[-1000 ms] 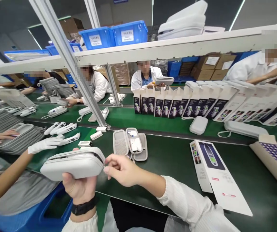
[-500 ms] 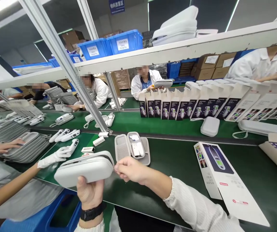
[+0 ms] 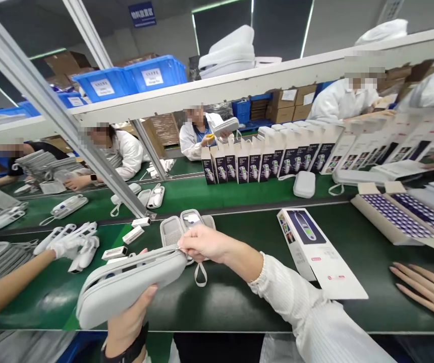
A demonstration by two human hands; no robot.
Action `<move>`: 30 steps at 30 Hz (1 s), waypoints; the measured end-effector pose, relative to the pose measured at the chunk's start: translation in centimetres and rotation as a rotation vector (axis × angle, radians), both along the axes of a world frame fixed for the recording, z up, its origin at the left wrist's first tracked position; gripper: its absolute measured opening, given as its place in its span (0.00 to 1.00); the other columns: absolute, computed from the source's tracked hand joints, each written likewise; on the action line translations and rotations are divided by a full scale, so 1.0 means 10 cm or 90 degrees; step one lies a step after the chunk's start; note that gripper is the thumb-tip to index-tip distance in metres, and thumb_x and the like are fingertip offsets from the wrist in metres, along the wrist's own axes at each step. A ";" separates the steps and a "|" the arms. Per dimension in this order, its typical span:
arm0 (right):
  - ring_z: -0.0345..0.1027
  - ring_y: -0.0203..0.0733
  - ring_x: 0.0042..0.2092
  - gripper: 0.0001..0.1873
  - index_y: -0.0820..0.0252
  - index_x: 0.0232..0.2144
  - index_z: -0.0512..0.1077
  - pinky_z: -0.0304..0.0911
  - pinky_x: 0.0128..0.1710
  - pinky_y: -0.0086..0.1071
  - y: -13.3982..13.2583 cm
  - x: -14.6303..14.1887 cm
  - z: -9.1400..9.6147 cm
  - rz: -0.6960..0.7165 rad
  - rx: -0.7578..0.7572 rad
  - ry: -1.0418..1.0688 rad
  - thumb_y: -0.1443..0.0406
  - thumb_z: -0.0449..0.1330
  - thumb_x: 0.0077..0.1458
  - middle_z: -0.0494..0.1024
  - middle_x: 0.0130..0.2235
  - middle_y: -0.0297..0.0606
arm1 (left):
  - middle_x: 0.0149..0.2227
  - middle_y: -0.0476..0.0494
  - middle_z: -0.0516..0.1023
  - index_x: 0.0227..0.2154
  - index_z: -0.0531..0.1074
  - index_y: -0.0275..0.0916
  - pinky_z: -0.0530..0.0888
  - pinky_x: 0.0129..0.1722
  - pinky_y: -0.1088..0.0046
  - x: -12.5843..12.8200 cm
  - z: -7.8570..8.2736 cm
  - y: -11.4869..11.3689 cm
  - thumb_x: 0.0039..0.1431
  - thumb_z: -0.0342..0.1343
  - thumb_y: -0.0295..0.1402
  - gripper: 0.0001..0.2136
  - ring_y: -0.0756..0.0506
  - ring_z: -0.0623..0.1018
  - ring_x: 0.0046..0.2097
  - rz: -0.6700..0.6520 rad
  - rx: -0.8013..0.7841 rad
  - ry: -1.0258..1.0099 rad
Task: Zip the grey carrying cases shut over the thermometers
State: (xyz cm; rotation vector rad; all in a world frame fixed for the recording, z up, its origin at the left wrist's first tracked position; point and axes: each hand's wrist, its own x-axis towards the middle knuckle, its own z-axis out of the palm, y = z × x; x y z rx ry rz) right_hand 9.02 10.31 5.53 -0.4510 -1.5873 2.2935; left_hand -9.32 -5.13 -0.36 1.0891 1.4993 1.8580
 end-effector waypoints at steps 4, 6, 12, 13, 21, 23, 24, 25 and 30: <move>0.48 0.28 0.20 0.17 0.60 0.19 0.64 0.44 0.20 0.26 -0.08 0.14 0.21 -0.011 0.236 -0.024 0.62 0.57 0.59 0.60 0.19 0.26 | 0.42 0.44 0.82 0.44 0.78 0.45 0.76 0.46 0.58 0.25 0.33 0.05 0.33 0.76 0.34 0.29 0.34 0.80 0.44 -0.028 -0.121 0.199; 0.50 0.29 0.23 0.18 0.60 0.19 0.62 0.46 0.22 0.27 -0.12 0.25 0.33 -0.036 0.351 -0.032 0.63 0.55 0.62 0.60 0.20 0.27 | 0.36 0.47 0.82 0.42 0.76 0.46 0.75 0.35 0.63 0.39 0.45 0.07 0.36 0.75 0.37 0.25 0.37 0.80 0.35 -0.039 -0.189 0.255; 0.52 0.32 0.23 0.15 0.59 0.23 0.67 0.46 0.25 0.29 -0.44 0.37 0.36 -0.054 0.687 -0.096 0.68 0.54 0.63 0.64 0.21 0.29 | 0.25 0.50 0.78 0.37 0.77 0.50 0.62 0.26 0.71 0.53 0.43 0.07 0.37 0.71 0.34 0.20 0.40 0.76 0.25 -0.137 -0.312 0.439; 0.52 0.33 0.23 0.14 0.60 0.24 0.69 0.46 0.26 0.30 -0.49 0.36 0.33 -0.064 0.764 -0.117 0.69 0.54 0.62 0.66 0.21 0.31 | 0.23 0.50 0.77 0.34 0.77 0.49 0.60 0.25 0.71 0.52 0.40 0.08 0.34 0.72 0.32 0.19 0.40 0.75 0.24 -0.127 -0.297 0.462; 0.69 0.47 0.50 0.31 0.59 0.61 0.63 0.64 0.48 0.37 0.07 0.28 0.14 -0.076 0.664 -0.018 0.57 0.65 0.59 0.74 0.53 0.47 | 0.37 0.36 0.82 0.39 0.75 0.39 0.73 0.33 0.63 0.36 0.18 0.39 0.48 0.64 0.55 0.24 0.33 0.81 0.37 -0.050 -0.262 0.156; 0.69 0.45 0.53 0.46 0.58 0.70 0.49 0.67 0.49 0.35 0.29 0.20 -0.07 0.092 0.508 0.036 0.57 0.66 0.57 0.71 0.58 0.48 | 0.40 0.32 0.81 0.41 0.74 0.36 0.75 0.37 0.59 0.32 0.09 0.54 0.51 0.59 0.58 0.28 0.32 0.80 0.41 0.025 -0.223 0.083; 0.71 0.44 0.53 0.49 0.58 0.71 0.45 0.68 0.48 0.34 0.40 0.14 -0.20 0.123 0.430 0.040 0.57 0.66 0.57 0.71 0.58 0.49 | 0.41 0.32 0.80 0.42 0.73 0.36 0.75 0.39 0.57 0.28 0.04 0.62 0.51 0.59 0.59 0.29 0.32 0.80 0.42 0.063 -0.217 0.102; 0.71 0.44 0.53 0.50 0.58 0.71 0.44 0.69 0.48 0.34 0.50 0.09 -0.34 0.106 0.369 0.031 0.56 0.67 0.57 0.72 0.58 0.49 | 0.43 0.32 0.79 0.44 0.72 0.36 0.74 0.42 0.56 0.22 -0.01 0.69 0.50 0.60 0.59 0.31 0.32 0.79 0.42 0.109 -0.218 0.143; 0.77 0.49 0.44 0.35 0.68 0.60 0.65 0.72 0.41 0.37 1.16 0.04 -0.72 -0.439 0.241 -0.231 0.50 0.61 0.60 0.80 0.45 0.51 | 0.51 0.28 0.75 0.51 0.69 0.36 0.70 0.53 0.47 -0.19 -0.29 0.87 0.46 0.63 0.59 0.37 0.31 0.78 0.48 0.251 -0.273 0.138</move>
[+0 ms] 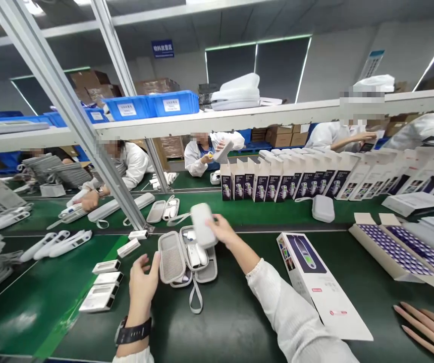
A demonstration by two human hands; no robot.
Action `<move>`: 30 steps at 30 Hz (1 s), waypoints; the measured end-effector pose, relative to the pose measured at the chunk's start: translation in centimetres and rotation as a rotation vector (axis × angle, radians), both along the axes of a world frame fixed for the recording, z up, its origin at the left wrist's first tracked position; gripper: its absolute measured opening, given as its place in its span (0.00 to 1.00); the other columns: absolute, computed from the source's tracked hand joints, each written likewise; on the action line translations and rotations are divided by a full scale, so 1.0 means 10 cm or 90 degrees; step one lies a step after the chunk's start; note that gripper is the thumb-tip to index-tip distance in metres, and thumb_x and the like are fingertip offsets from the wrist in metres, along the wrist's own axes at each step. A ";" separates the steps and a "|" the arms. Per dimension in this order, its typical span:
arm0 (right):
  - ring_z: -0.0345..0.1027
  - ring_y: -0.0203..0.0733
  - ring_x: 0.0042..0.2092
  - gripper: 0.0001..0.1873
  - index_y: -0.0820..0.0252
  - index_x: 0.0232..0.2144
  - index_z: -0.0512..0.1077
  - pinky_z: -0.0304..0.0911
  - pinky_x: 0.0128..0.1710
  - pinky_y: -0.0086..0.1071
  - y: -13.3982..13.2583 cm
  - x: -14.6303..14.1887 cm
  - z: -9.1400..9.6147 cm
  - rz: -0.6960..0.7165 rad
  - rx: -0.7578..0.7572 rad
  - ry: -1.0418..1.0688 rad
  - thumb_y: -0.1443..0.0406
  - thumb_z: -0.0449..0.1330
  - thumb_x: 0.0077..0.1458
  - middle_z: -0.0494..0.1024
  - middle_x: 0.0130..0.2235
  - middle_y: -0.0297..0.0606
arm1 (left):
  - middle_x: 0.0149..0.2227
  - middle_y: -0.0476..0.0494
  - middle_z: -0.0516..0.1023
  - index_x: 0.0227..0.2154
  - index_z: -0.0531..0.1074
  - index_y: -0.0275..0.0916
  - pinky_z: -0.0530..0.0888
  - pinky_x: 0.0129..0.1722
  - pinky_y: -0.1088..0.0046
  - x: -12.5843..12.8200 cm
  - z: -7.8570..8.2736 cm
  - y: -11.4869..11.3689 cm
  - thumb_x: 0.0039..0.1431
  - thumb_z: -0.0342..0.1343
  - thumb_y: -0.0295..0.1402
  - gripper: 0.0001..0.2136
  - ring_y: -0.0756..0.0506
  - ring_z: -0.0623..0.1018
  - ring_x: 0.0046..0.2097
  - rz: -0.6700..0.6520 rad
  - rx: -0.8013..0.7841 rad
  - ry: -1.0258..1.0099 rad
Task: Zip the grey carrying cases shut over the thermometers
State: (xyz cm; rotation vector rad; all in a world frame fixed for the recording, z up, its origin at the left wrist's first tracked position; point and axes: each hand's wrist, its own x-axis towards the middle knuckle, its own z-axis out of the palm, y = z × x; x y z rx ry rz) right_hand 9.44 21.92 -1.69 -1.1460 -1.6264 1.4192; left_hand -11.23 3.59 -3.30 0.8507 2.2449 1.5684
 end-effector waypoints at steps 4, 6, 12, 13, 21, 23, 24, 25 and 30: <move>0.65 0.60 0.61 0.36 0.76 0.63 0.61 0.62 0.57 0.45 0.37 0.21 0.01 -0.182 0.050 -0.100 0.52 0.54 0.64 0.69 0.59 0.66 | 0.37 0.34 0.82 0.38 0.77 0.37 0.75 0.47 0.52 -0.09 -0.18 0.03 0.45 0.66 0.56 0.27 0.32 0.81 0.42 -0.094 0.022 -0.093; 0.47 0.61 0.70 0.35 0.74 0.65 0.59 0.47 0.66 0.48 0.34 0.22 -0.02 -0.218 0.091 -0.139 0.56 0.54 0.64 0.56 0.68 0.63 | 0.38 0.35 0.83 0.38 0.78 0.38 0.75 0.48 0.54 -0.04 -0.20 0.05 0.48 0.64 0.56 0.26 0.33 0.81 0.44 -0.133 0.059 -0.113; 0.37 0.54 0.73 0.22 0.59 0.46 0.79 0.20 0.67 0.53 -0.19 -0.18 -0.26 0.064 0.126 -0.184 0.53 0.51 0.67 0.66 0.66 0.47 | 0.57 0.34 0.76 0.53 0.75 0.42 0.70 0.56 0.59 0.19 -0.10 0.22 0.61 0.53 0.54 0.26 0.37 0.77 0.55 -0.228 0.156 -0.128; 0.44 0.55 0.71 0.26 0.59 0.43 0.80 0.25 0.67 0.53 -0.25 -0.24 -0.28 0.096 0.112 -0.166 0.51 0.47 0.68 0.72 0.61 0.47 | 0.57 0.33 0.75 0.55 0.74 0.42 0.71 0.55 0.58 0.23 -0.08 0.27 0.57 0.59 0.53 0.27 0.36 0.78 0.54 -0.241 0.157 -0.131; 0.71 0.51 0.51 0.34 0.61 0.44 0.71 0.64 0.52 0.41 -0.47 -0.28 0.03 0.129 0.088 0.057 0.40 0.42 0.62 0.79 0.47 0.47 | 0.56 0.28 0.74 0.69 0.49 0.40 0.72 0.55 0.53 0.43 0.08 0.51 0.35 0.77 0.38 0.59 0.33 0.77 0.54 -0.247 0.230 -0.312; 0.68 0.49 0.57 0.31 0.58 0.51 0.67 0.62 0.56 0.41 -0.59 -0.22 0.22 0.173 0.085 0.157 0.41 0.46 0.62 0.75 0.56 0.47 | 0.57 0.30 0.74 0.66 0.54 0.40 0.73 0.54 0.56 0.44 0.12 0.45 0.45 0.71 0.42 0.48 0.35 0.77 0.55 -0.263 0.276 -0.379; 0.65 0.49 0.61 0.30 0.57 0.53 0.66 0.59 0.59 0.42 -0.67 -0.18 0.31 0.215 0.082 0.217 0.42 0.49 0.62 0.72 0.59 0.48 | 0.56 0.31 0.76 0.64 0.59 0.39 0.73 0.54 0.56 0.44 0.14 0.40 0.49 0.68 0.44 0.41 0.35 0.77 0.55 -0.276 0.295 -0.415; 0.61 0.49 0.64 0.30 0.55 0.56 0.65 0.56 0.62 0.42 -0.75 -0.15 0.41 0.264 0.078 0.280 0.42 0.51 0.62 0.69 0.62 0.48 | 0.54 0.31 0.78 0.60 0.64 0.38 0.74 0.54 0.56 0.43 0.16 0.34 0.51 0.67 0.44 0.35 0.35 0.78 0.54 -0.291 0.307 -0.451; 0.66 0.51 0.60 0.23 0.54 0.55 0.66 0.62 0.58 0.45 -1.05 -0.07 0.66 0.250 0.081 0.459 0.52 0.57 0.61 0.68 0.62 0.48 | 0.51 0.40 0.81 0.50 0.75 0.43 0.72 0.58 0.56 0.30 0.36 -0.03 0.53 0.66 0.45 0.23 0.36 0.77 0.56 -0.251 0.461 -0.582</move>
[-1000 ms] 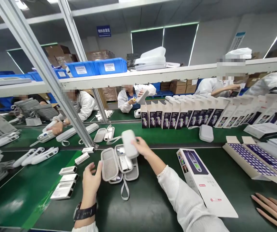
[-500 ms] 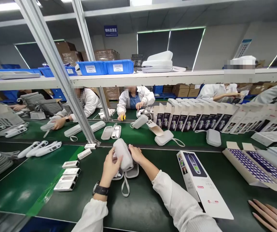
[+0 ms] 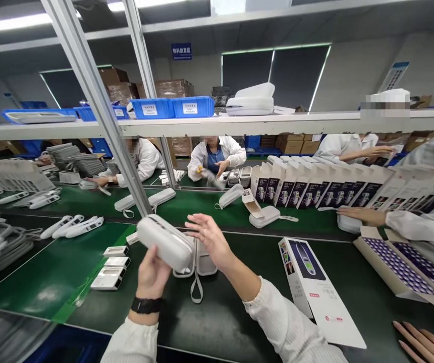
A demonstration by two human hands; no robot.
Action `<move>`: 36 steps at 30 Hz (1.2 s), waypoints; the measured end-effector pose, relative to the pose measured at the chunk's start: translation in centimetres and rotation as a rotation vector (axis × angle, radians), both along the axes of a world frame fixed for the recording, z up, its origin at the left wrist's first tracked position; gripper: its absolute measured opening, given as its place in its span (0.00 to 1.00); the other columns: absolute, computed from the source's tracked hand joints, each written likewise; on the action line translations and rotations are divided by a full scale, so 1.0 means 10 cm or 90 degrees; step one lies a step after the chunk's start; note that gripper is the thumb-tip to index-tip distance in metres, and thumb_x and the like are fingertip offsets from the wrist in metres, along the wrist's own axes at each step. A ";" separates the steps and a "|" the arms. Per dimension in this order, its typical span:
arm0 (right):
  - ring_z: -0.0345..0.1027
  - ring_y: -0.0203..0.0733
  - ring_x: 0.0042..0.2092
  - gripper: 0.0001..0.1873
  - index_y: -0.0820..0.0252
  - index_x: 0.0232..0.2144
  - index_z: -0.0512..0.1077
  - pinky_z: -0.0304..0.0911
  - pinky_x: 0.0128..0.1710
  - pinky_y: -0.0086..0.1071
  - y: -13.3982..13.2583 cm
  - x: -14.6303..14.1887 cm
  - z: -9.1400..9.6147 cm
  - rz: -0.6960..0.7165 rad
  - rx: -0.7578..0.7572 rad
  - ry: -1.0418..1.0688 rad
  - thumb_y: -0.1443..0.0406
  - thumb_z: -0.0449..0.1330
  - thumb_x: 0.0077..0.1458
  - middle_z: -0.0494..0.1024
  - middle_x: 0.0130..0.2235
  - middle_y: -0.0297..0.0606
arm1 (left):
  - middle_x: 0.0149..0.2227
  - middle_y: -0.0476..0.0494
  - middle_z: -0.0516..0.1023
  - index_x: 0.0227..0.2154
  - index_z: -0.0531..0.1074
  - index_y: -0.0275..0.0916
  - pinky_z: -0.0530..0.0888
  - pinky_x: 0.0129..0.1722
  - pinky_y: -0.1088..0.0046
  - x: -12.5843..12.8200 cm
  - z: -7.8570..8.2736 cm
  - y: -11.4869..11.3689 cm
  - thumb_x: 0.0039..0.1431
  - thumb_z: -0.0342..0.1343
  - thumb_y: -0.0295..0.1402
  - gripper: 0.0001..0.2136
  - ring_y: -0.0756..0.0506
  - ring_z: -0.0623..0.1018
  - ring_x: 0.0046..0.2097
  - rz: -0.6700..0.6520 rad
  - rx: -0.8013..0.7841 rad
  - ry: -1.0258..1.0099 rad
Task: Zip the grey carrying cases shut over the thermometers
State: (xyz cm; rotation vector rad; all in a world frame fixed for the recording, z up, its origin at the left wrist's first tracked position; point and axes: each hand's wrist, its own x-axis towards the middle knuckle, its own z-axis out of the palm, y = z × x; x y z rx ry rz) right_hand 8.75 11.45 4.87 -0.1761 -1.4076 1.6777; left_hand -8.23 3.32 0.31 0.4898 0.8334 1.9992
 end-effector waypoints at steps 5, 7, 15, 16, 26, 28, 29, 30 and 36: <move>0.68 0.35 0.32 0.14 0.59 0.45 0.69 0.67 0.35 0.32 -0.27 -0.15 -0.14 0.137 0.029 -0.145 0.63 0.63 0.56 0.77 0.41 0.40 | 0.51 0.46 0.82 0.52 0.76 0.48 0.76 0.52 0.65 -0.05 0.24 -0.20 0.54 0.66 0.46 0.22 0.40 0.79 0.54 0.121 0.179 -0.117; 0.66 0.32 0.27 0.16 0.59 0.47 0.67 0.64 0.28 0.29 -0.38 -0.22 -0.21 0.235 0.031 -0.152 0.60 0.62 0.59 0.77 0.40 0.39 | 0.47 0.44 0.84 0.53 0.75 0.47 0.81 0.41 0.67 -0.01 0.27 -0.26 0.52 0.68 0.45 0.25 0.40 0.82 0.46 0.082 0.193 -0.107; 0.57 0.27 0.17 0.20 0.61 0.35 0.69 0.55 0.21 0.27 -0.55 -0.44 -0.46 0.274 -0.222 -0.052 0.51 0.67 0.56 0.76 0.28 0.32 | 0.34 0.43 0.85 0.52 0.76 0.48 0.72 0.12 0.74 0.05 0.14 -0.32 0.49 0.69 0.50 0.27 0.39 0.81 0.27 -0.061 0.192 -0.048; 0.58 0.27 0.17 0.21 0.60 0.36 0.69 0.57 0.22 0.28 -0.58 -0.46 -0.48 0.279 -0.255 -0.036 0.51 0.69 0.54 0.76 0.29 0.31 | 0.35 0.44 0.85 0.52 0.76 0.49 0.74 0.14 0.74 0.04 0.11 -0.31 0.49 0.69 0.49 0.27 0.40 0.82 0.28 -0.054 0.190 -0.052; 0.53 0.29 0.16 0.13 0.60 0.26 0.67 0.48 0.20 0.28 -0.68 -0.46 -0.42 0.254 -0.354 0.044 0.60 0.65 0.55 0.70 0.19 0.30 | 0.57 0.48 0.78 0.57 0.72 0.53 0.78 0.50 0.63 0.05 0.08 -0.29 0.52 0.66 0.51 0.29 0.37 0.77 0.57 0.133 0.131 -0.007; 0.51 0.29 0.16 0.13 0.60 0.24 0.66 0.45 0.19 0.28 -0.62 -0.44 -0.42 0.254 -0.370 0.060 0.61 0.63 0.56 0.67 0.18 0.29 | 0.60 0.48 0.76 0.58 0.71 0.53 0.71 0.59 0.57 0.02 0.11 -0.32 0.56 0.64 0.49 0.27 0.36 0.71 0.62 0.167 0.123 0.044; 0.49 0.28 0.16 0.13 0.60 0.24 0.66 0.44 0.19 0.28 -0.59 -0.43 -0.42 0.255 -0.383 0.063 0.62 0.62 0.56 0.66 0.17 0.28 | 0.61 0.49 0.74 0.58 0.70 0.54 0.68 0.63 0.55 0.00 0.12 -0.34 0.57 0.63 0.48 0.26 0.36 0.69 0.64 0.183 0.114 0.071; 0.46 0.27 0.16 0.13 0.60 0.24 0.66 0.43 0.19 0.27 -0.55 -0.42 -0.42 0.259 -0.398 0.060 0.62 0.62 0.56 0.65 0.17 0.26 | 0.62 0.49 0.73 0.58 0.70 0.54 0.65 0.65 0.52 -0.02 0.12 -0.37 0.58 0.63 0.46 0.25 0.36 0.67 0.65 0.199 0.101 0.095; 0.37 0.26 0.16 0.15 0.59 0.18 0.62 0.36 0.18 0.26 -0.29 -0.25 -0.24 0.209 -0.385 -0.109 0.61 0.63 0.49 0.52 0.13 0.20 | 0.61 0.48 0.73 0.59 0.68 0.55 0.65 0.64 0.47 -0.05 -0.04 -0.74 0.50 0.70 0.39 0.32 0.34 0.68 0.64 0.210 -0.070 0.221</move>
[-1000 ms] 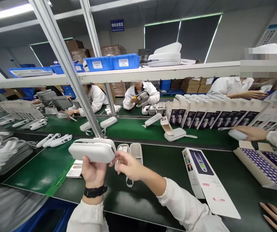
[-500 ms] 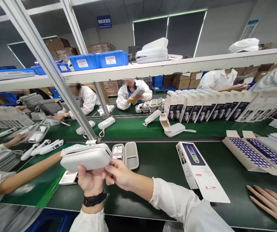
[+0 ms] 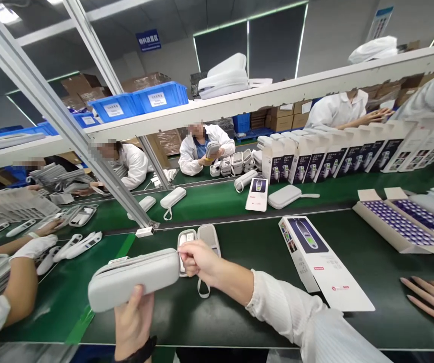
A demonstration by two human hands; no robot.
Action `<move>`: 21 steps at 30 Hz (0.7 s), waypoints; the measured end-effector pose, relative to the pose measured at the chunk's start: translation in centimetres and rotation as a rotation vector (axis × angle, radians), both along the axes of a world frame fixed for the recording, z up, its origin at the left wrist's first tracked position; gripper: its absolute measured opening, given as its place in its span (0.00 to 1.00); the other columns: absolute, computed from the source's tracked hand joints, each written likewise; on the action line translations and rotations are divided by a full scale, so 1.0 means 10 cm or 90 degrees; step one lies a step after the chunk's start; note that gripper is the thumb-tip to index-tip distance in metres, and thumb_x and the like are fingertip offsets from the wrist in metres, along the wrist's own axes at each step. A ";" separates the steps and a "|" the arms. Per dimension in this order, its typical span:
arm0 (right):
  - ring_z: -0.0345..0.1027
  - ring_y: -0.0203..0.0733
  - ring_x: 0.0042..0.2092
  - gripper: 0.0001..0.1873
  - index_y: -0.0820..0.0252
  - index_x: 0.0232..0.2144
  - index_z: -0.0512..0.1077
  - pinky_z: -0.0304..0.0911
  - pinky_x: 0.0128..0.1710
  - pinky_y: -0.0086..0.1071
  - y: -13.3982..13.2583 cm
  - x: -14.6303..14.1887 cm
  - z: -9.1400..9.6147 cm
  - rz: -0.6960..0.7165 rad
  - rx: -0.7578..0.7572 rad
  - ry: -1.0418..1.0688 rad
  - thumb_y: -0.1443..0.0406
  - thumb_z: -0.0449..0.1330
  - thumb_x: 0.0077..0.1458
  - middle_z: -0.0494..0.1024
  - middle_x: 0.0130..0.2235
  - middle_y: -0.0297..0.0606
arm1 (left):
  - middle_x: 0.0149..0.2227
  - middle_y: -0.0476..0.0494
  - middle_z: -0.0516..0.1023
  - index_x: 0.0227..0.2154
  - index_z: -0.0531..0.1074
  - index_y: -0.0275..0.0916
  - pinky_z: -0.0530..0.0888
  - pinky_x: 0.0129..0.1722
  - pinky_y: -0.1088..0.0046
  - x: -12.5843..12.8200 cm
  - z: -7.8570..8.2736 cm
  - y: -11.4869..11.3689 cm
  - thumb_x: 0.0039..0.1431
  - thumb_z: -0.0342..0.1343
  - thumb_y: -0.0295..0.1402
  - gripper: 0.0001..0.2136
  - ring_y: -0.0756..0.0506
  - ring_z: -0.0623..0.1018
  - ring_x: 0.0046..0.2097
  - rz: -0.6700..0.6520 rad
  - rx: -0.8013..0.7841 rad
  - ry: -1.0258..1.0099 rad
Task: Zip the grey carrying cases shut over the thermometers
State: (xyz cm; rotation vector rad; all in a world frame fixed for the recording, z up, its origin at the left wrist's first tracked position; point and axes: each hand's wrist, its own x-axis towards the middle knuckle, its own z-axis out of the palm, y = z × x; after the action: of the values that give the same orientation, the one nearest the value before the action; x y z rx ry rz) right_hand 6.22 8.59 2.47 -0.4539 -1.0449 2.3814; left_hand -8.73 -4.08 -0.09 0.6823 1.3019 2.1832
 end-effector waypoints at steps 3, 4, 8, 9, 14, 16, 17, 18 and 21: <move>0.39 0.26 0.16 0.14 0.60 0.17 0.65 0.35 0.17 0.27 0.10 0.14 0.18 0.041 0.145 -0.115 0.62 0.63 0.48 0.56 0.14 0.23 | 0.57 0.44 0.76 0.56 0.71 0.49 0.66 0.62 0.47 0.02 0.00 -0.15 0.48 0.71 0.40 0.31 0.33 0.72 0.61 0.000 -0.119 0.106; 0.42 0.26 0.17 0.14 0.61 0.17 0.66 0.36 0.18 0.28 0.12 0.20 0.25 0.059 0.209 -0.136 0.61 0.63 0.49 0.59 0.15 0.25 | 0.55 0.42 0.77 0.54 0.72 0.47 0.67 0.62 0.48 0.03 0.04 -0.17 0.47 0.71 0.40 0.29 0.33 0.73 0.59 -0.011 -0.156 0.175; 0.49 0.29 0.22 0.18 0.61 0.19 0.65 0.44 0.22 0.27 0.13 0.46 0.54 0.061 0.434 -0.125 0.59 0.60 0.56 0.61 0.19 0.27 | 0.49 0.40 0.79 0.53 0.71 0.43 0.76 0.50 0.56 0.25 0.29 -0.07 0.50 0.69 0.41 0.27 0.35 0.79 0.50 -0.209 -0.264 0.439; 0.49 0.30 0.23 0.19 0.61 0.19 0.63 0.45 0.23 0.27 0.10 0.53 0.60 0.054 0.488 -0.132 0.59 0.59 0.58 0.59 0.19 0.27 | 0.48 0.41 0.80 0.54 0.69 0.43 0.77 0.47 0.59 0.33 0.35 -0.03 0.52 0.67 0.41 0.26 0.37 0.80 0.47 -0.281 -0.286 0.466; 0.45 0.32 0.24 0.17 0.59 0.19 0.57 0.42 0.26 0.30 -0.11 0.68 0.70 -0.070 0.842 -0.309 0.68 0.56 0.58 0.55 0.20 0.27 | 0.35 0.46 0.81 0.46 0.72 0.46 0.69 0.32 0.69 0.59 0.49 0.14 0.54 0.63 0.36 0.15 0.39 0.80 0.35 -0.341 -0.423 0.605; 0.43 0.33 0.24 0.14 0.59 0.20 0.59 0.41 0.28 0.32 -0.12 0.65 0.65 -0.128 0.972 -0.366 0.70 0.56 0.56 0.58 0.20 0.29 | 0.27 0.46 0.79 0.33 0.76 0.46 0.65 0.29 0.69 0.56 0.45 0.23 0.48 0.67 0.36 0.09 0.37 0.79 0.30 -0.301 -0.438 0.650; 0.45 0.33 0.24 0.14 0.59 0.21 0.61 0.42 0.28 0.32 -0.09 0.63 0.62 -0.134 1.008 -0.372 0.70 0.56 0.57 0.60 0.21 0.30 | 0.25 0.45 0.78 0.29 0.76 0.45 0.64 0.29 0.68 0.52 0.41 0.29 0.45 0.69 0.37 0.09 0.36 0.79 0.29 -0.306 -0.430 0.648; 0.49 0.34 0.24 0.13 0.59 0.22 0.63 0.44 0.28 0.32 -0.02 0.62 0.59 -0.142 1.017 -0.363 0.68 0.56 0.59 0.63 0.22 0.31 | 0.26 0.44 0.79 0.28 0.77 0.45 0.65 0.29 0.67 0.48 0.38 0.36 0.42 0.71 0.39 0.11 0.35 0.79 0.30 -0.324 -0.415 0.623; 0.65 0.41 0.34 0.11 0.59 0.38 0.72 0.56 0.34 0.32 0.29 0.61 0.47 -0.179 0.947 -0.300 0.57 0.61 0.61 0.74 0.37 0.39 | 0.37 0.39 0.83 0.40 0.77 0.41 0.72 0.35 0.64 0.35 0.24 0.64 0.46 0.70 0.45 0.20 0.35 0.81 0.38 -0.299 -0.324 0.402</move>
State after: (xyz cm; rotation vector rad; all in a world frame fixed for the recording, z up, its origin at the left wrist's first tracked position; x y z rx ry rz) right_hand 12.34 11.53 7.14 -0.4859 -2.3300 0.7661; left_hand -5.23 2.30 2.33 1.3503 1.6909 1.2212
